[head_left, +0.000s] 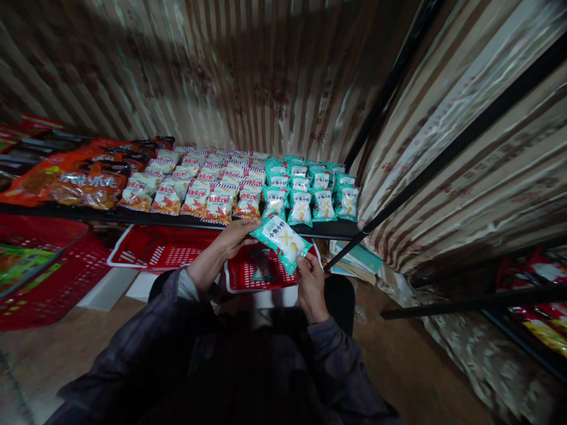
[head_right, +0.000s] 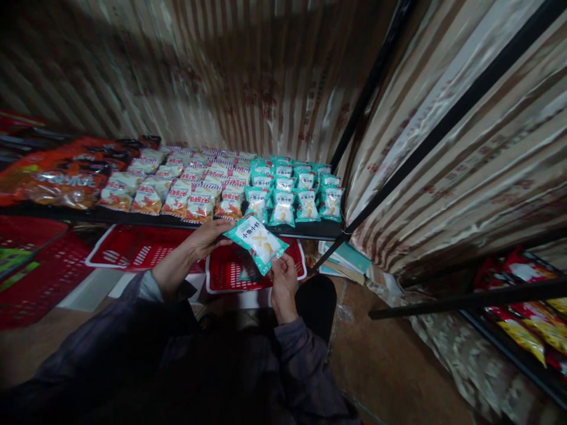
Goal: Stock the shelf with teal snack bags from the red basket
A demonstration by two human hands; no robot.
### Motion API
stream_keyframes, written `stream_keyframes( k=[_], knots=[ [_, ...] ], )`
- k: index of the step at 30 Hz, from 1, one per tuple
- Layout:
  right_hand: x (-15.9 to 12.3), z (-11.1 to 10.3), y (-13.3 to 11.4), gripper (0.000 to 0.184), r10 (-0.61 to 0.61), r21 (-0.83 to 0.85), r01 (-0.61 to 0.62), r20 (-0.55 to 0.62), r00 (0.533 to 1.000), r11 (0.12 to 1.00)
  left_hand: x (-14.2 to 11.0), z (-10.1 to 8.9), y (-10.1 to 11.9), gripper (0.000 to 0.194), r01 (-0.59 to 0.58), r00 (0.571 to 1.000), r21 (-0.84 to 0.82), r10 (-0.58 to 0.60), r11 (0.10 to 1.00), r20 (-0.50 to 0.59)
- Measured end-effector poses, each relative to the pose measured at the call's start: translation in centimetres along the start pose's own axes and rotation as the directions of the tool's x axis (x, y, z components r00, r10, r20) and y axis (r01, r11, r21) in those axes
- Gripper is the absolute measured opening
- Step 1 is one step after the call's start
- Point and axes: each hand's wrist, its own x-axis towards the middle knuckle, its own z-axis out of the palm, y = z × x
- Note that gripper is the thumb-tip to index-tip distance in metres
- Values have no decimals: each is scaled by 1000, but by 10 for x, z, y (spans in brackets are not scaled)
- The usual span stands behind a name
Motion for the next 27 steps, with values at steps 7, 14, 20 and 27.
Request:
stream_keyframes(
  k=[7,14,20,27],
  knots=[
    [-3,3,0,39,-5,-32,6,24,1000,999,-1,-1,-1,27,15,998,3,-15,1000,-60],
    [-7,5,-3,41,-65,-63,67,44,997,996,1,-11,-3,29,-43,996,23,44,999,-81],
    [-8,2,-3,33,-231,-190,239,66,971,952,-2,-15,0,31,-127,991,27,128,992,-25],
    [-19,-4,-9,23,-417,-387,448,166,893,806,-5,-10,-2,33,-76,994,-51,72,996,-77]
  ],
)
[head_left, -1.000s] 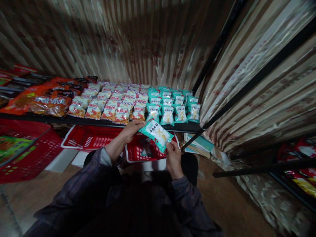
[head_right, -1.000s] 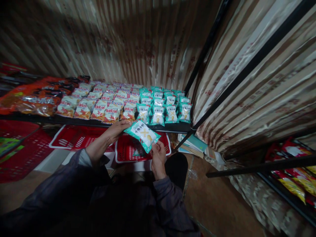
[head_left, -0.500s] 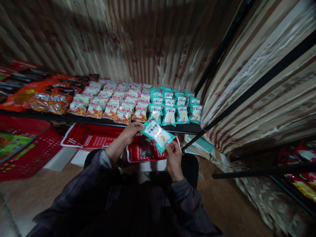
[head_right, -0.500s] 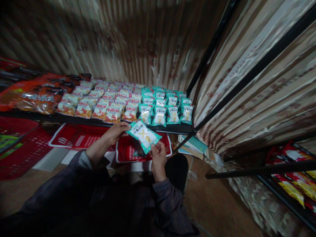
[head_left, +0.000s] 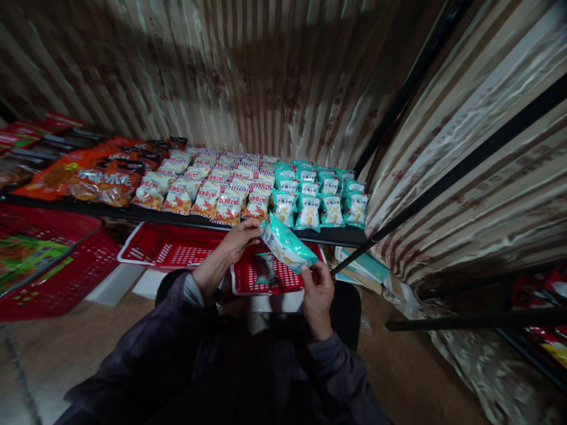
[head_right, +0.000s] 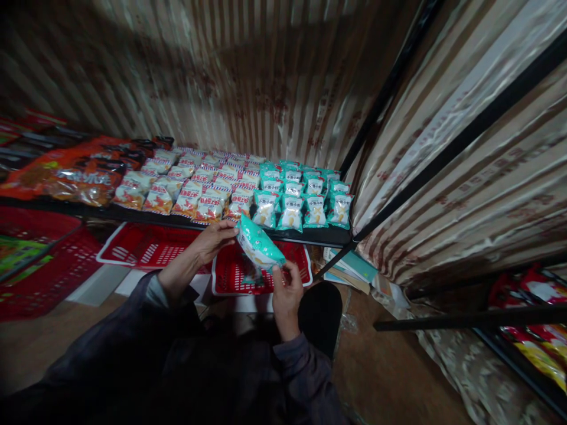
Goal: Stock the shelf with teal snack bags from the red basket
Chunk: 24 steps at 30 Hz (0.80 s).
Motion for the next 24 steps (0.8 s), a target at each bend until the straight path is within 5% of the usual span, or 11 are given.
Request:
stream_keyframes(
  k=[6,12,18,24],
  knots=[
    [-4,-7,-10,9,-266,-154,269,38,963,951,-2,8,-8,27,-18,1000,-82,19,996,16],
    [-5,-11,-8,15,-543,-253,554,120,831,793,-4,13,-13,23,-2,998,-227,16,974,58],
    [-4,-13,-1,23,-624,-313,668,241,743,675,-5,12,-14,30,90,995,-311,-70,946,75],
    [-4,-13,5,27,-664,-328,725,294,688,606,-9,17,-12,41,21,999,-205,-15,979,31]
  ],
)
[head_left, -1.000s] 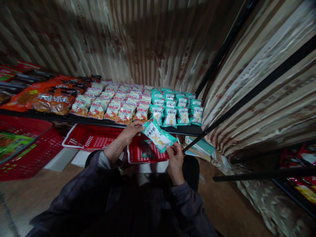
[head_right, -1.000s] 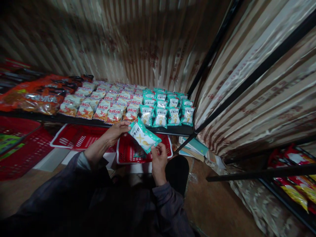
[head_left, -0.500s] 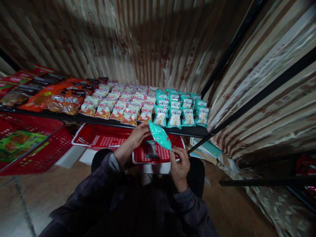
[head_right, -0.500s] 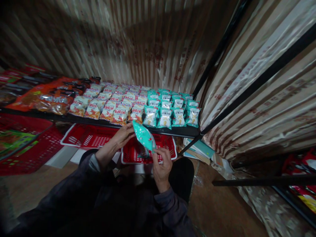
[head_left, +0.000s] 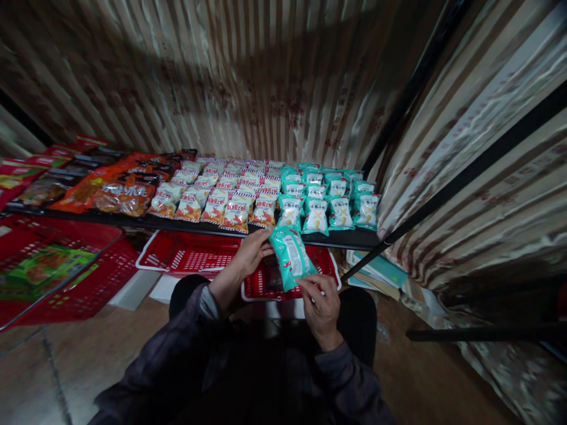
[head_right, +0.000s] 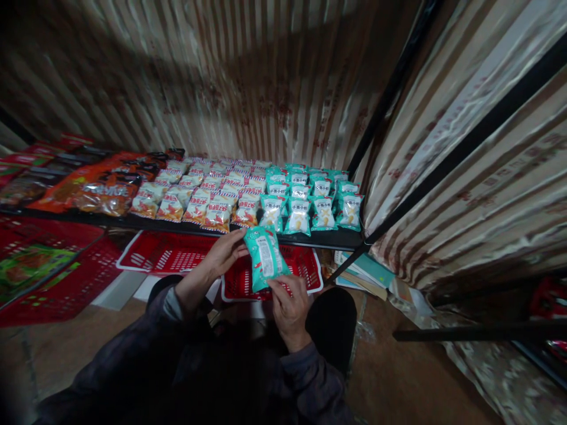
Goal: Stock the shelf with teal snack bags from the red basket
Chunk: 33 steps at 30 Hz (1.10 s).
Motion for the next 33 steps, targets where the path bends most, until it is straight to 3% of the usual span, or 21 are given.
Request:
stream_keyframes(
  k=[7,12,15,17,20,23,25,27,33],
  knots=[
    [-4,1,6,27,16,-51,-17,-20,1000,999,2,4,-4,32,-23,994,51,28,998,-109],
    [-3,0,5,19,174,-80,-180,-81,981,980,0,10,-6,19,-55,990,79,65,995,-128],
    [-6,1,4,16,320,15,-320,-97,942,947,-1,15,-5,11,-79,983,68,89,995,-159],
    [-8,4,5,20,482,165,-463,-96,871,871,-2,18,-6,9,-102,976,58,111,993,-186],
    [-10,10,10,34,741,426,-657,-48,670,622,-2,21,-7,9,-120,969,59,129,991,-208],
    [-9,16,13,46,862,588,-719,71,503,371,-2,21,-9,11,-125,968,77,138,989,-210],
    [-8,19,13,48,875,629,-738,182,448,247,-2,22,-10,12,-119,968,89,136,989,-211],
    [-7,21,10,45,869,643,-746,256,423,173,-3,22,-11,9,-103,970,94,121,990,-213],
    [-2,20,2,39,898,706,-704,259,357,77,-7,25,-12,7,-63,969,100,85,993,-232]
  ],
)
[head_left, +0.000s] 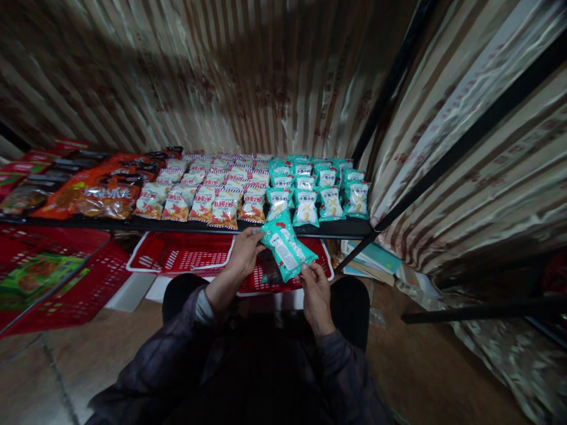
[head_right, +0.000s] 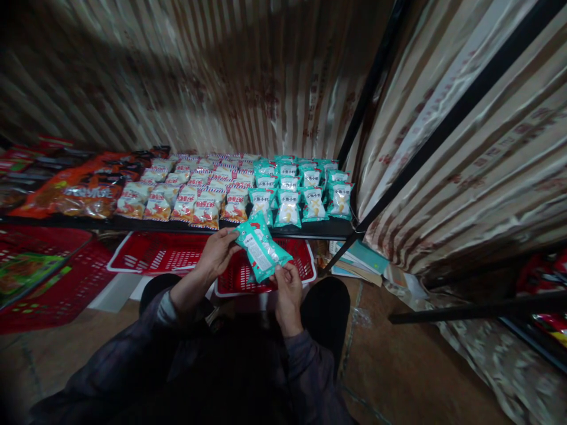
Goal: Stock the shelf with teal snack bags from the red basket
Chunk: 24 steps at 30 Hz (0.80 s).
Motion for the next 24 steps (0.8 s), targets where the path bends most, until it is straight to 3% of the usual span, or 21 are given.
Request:
stream_keyframes(
  k=[8,16,24],
  knots=[
    [4,-7,-3,40,68,66,-68,0,998,996,6,-2,0,7,0,997,84,-6,996,78],
    [6,-15,-2,40,33,12,-34,25,999,999,17,-3,-1,40,-75,982,171,42,982,186],
    [7,-20,-7,39,50,-35,-47,92,994,998,17,6,-3,54,-108,991,175,92,979,97]
  ],
)
